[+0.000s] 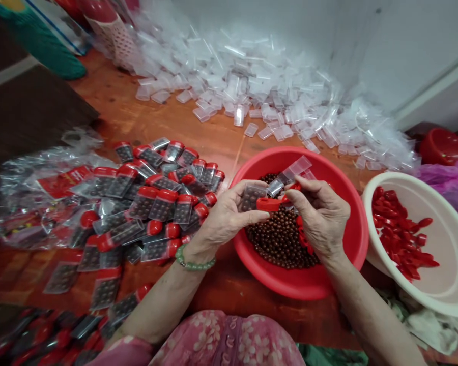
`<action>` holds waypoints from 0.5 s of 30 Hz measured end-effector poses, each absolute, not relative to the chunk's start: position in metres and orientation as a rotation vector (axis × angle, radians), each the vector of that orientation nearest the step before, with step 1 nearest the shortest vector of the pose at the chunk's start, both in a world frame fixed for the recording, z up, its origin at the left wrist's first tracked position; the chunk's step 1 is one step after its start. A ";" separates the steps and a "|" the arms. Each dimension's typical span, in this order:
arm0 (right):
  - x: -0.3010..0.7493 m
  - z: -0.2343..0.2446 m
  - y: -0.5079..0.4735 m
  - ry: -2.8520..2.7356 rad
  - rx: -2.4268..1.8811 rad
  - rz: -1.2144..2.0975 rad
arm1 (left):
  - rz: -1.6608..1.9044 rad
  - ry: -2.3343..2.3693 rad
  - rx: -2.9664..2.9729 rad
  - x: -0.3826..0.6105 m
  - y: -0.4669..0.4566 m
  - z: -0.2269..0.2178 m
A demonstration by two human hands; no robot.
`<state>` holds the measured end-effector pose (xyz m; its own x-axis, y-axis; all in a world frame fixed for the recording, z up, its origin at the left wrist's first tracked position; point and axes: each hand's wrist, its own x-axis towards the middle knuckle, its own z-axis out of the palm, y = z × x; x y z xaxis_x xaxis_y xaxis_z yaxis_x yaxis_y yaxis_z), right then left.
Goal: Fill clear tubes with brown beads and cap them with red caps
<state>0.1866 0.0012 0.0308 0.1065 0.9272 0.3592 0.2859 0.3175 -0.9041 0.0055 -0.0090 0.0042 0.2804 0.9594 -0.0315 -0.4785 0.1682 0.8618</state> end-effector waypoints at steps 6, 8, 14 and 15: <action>0.193 0.040 0.000 -1.787 -1.086 0.729 | 1.116 0.697 0.834 0.002 -0.009 0.008; 0.194 0.042 0.001 -1.925 -1.030 0.751 | 1.118 0.718 0.852 0.002 -0.009 0.010; 0.201 0.042 0.000 -2.128 -0.975 0.814 | 1.139 0.779 0.890 0.006 -0.010 0.011; 0.202 0.041 0.000 -2.122 -0.986 0.831 | 1.143 0.780 0.897 0.007 -0.010 0.011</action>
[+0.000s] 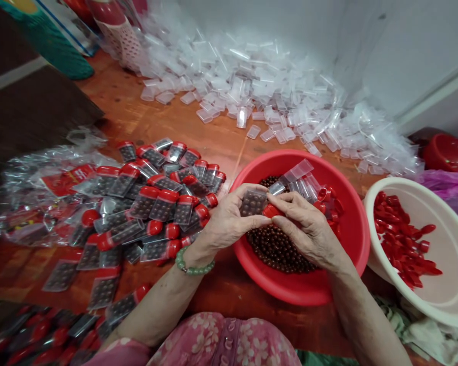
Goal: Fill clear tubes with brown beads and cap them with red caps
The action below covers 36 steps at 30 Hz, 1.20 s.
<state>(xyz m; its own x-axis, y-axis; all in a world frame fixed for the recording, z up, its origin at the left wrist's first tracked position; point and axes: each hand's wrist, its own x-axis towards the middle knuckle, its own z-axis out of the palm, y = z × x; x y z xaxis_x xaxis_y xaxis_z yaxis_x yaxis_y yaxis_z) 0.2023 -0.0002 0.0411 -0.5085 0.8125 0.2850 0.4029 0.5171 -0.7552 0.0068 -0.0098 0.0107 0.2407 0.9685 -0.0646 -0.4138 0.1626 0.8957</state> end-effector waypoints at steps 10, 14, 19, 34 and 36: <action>0.188 0.043 -0.002 -1.520 -1.176 0.859 | 1.065 0.700 0.964 0.007 -0.012 0.009; 0.178 0.048 0.000 -1.697 -1.104 0.752 | 1.085 0.666 0.975 0.006 -0.012 0.010; 0.177 0.048 0.000 -1.824 -1.046 0.663 | 1.051 0.711 1.042 0.004 -0.011 0.011; 0.173 0.046 -0.003 -1.876 -1.080 0.605 | 0.964 0.739 1.208 0.003 -0.011 0.008; 0.169 0.047 -0.006 -1.907 -1.051 0.523 | 0.968 0.678 1.161 0.003 -0.011 0.005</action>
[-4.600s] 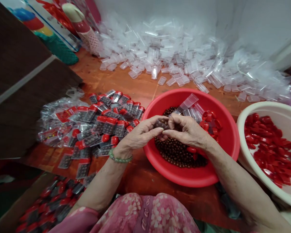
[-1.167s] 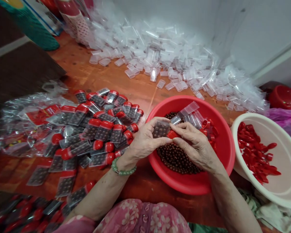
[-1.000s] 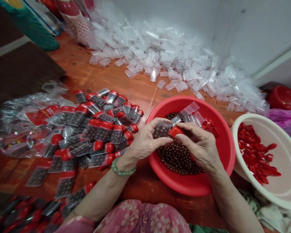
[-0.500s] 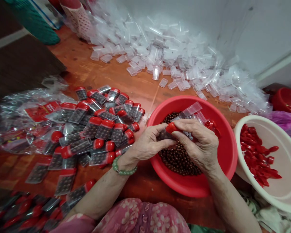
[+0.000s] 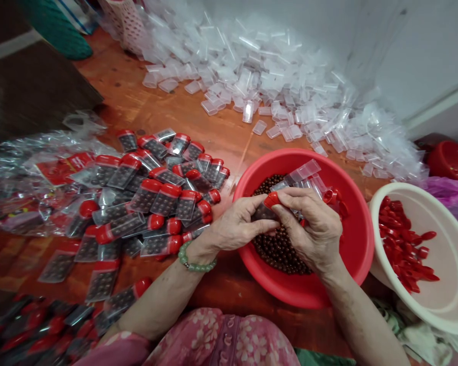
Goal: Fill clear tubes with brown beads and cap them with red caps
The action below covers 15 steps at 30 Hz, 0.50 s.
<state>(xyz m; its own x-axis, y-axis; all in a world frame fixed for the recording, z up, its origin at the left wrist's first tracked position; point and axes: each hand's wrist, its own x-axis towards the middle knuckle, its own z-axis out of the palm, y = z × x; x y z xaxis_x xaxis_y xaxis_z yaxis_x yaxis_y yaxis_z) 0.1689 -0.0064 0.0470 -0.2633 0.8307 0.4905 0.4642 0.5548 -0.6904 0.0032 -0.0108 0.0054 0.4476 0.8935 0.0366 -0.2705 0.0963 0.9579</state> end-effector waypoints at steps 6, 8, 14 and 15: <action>0.174 0.040 -0.003 -1.965 -0.961 0.483 | 0.936 0.587 0.993 0.003 -0.010 0.004; 0.178 0.035 0.000 -2.049 -0.865 0.441 | 0.960 0.562 0.932 0.002 -0.010 0.006; 0.175 0.026 -0.001 -2.392 -0.834 0.017 | 1.007 0.451 0.702 0.006 -0.008 0.005; 0.173 0.026 -0.001 -2.404 -0.864 -0.067 | 1.033 0.440 0.677 0.007 -0.008 0.005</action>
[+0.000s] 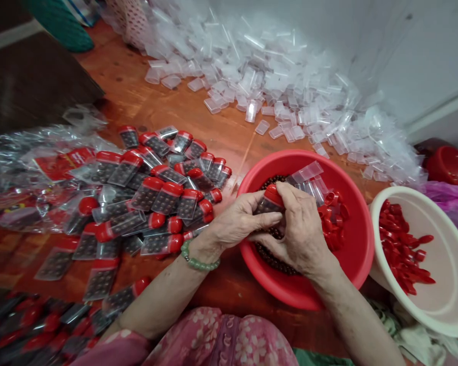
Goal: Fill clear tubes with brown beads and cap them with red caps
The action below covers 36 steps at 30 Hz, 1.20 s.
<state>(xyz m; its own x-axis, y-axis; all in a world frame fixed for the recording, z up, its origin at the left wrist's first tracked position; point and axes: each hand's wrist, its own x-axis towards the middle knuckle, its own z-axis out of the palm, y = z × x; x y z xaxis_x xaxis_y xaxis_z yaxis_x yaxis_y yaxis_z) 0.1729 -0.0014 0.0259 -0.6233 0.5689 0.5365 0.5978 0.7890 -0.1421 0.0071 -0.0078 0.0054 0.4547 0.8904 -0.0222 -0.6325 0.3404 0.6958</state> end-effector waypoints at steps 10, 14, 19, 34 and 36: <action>0.171 0.027 0.002 -2.358 -0.808 -0.461 | 0.975 0.408 0.698 0.011 -0.009 0.008; 0.170 0.029 0.002 -2.381 -0.785 -0.492 | 0.955 0.404 0.664 0.009 -0.010 0.009; 0.172 0.030 0.000 -2.402 -0.768 -0.484 | 0.945 0.360 0.652 0.009 -0.010 0.010; 0.182 0.031 0.007 -2.549 -0.881 -0.029 | 1.137 1.025 1.170 -0.018 -0.013 0.014; 0.190 0.032 0.012 -2.529 -0.986 -0.082 | 1.227 1.280 1.286 -0.040 -0.008 0.012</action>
